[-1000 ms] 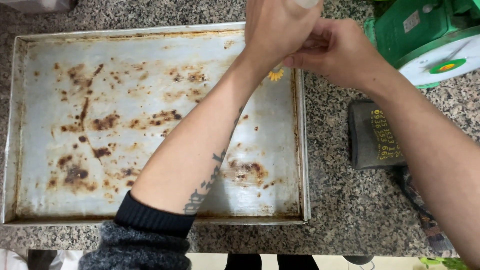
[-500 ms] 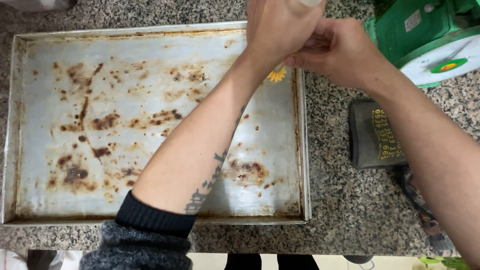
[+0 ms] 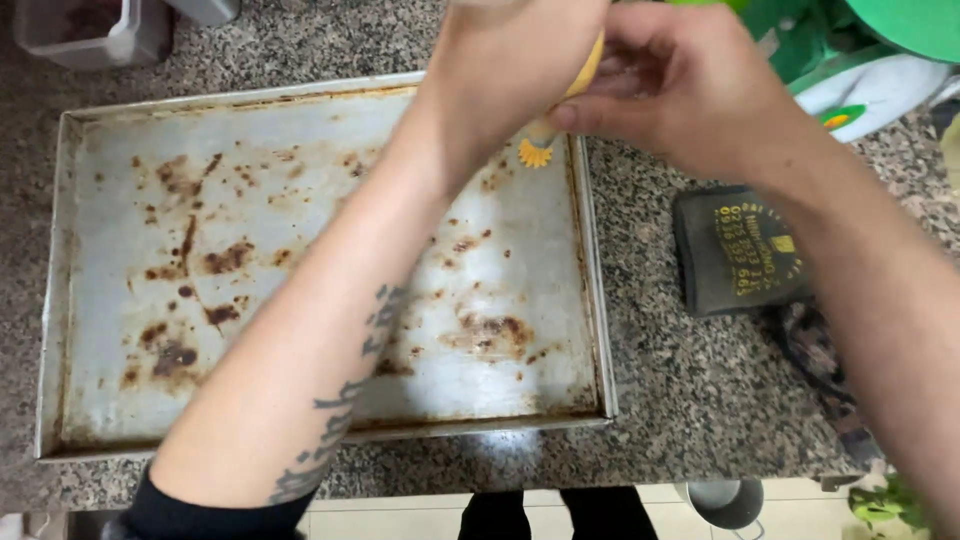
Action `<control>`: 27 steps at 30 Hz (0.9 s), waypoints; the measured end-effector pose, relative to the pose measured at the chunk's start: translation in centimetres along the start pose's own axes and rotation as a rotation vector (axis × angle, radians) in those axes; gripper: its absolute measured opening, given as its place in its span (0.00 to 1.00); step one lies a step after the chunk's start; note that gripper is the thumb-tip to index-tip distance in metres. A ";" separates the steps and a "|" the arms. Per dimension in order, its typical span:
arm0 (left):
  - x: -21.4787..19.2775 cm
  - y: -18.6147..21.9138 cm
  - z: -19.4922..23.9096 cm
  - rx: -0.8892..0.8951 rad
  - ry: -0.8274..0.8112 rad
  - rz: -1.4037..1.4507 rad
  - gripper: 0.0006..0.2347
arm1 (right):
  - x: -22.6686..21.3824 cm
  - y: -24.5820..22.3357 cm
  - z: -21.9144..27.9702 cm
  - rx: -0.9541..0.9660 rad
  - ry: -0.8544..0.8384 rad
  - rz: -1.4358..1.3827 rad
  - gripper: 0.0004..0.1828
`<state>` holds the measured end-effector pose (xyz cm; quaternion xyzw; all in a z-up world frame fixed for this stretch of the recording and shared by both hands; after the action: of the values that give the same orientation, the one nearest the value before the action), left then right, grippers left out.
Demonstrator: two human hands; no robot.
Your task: The person uses a piping bag with a star tip to pipe yellow dough onto a metal baking tray in neat rows. The person squeezes the bag to form small, uniform dollops and moves along the tray to create multiple lines of piped shapes.
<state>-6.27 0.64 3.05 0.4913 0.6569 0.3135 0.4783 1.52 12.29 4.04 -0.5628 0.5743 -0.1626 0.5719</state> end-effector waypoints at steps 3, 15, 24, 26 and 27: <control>-1.6 1.7 1.4 -0.111 -0.049 0.038 0.14 | 0.6 0.5 0.4 -0.040 0.006 -0.061 0.20; 0.2 -3.1 5.3 -0.076 0.059 0.170 0.09 | 3.4 7.8 3.9 0.138 -0.034 0.001 0.14; 3.1 -7.4 5.5 0.123 0.015 -0.011 0.18 | 4.3 8.7 4.4 0.081 -0.042 0.021 0.16; 3.6 -8.1 5.6 0.070 0.007 -0.056 0.21 | 4.3 8.7 4.5 0.080 -0.028 0.016 0.16; 3.7 -7.9 5.5 0.069 0.006 -0.056 0.21 | 4.3 8.9 4.5 0.081 -0.029 0.016 0.16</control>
<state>-4.10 1.33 -7.00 0.4881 0.6822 0.2787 0.4676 2.45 13.57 -6.69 -0.5369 0.5634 -0.1729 0.6037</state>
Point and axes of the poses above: each hand's wrist, its own z-axis away from the middle knuckle, its own x-axis out of the palm, y = z × x, the point moved 7 cm from there along -z, towards the middle knuckle, and after that the axes turned 6 degrees about -x, right-handed, at the moved point
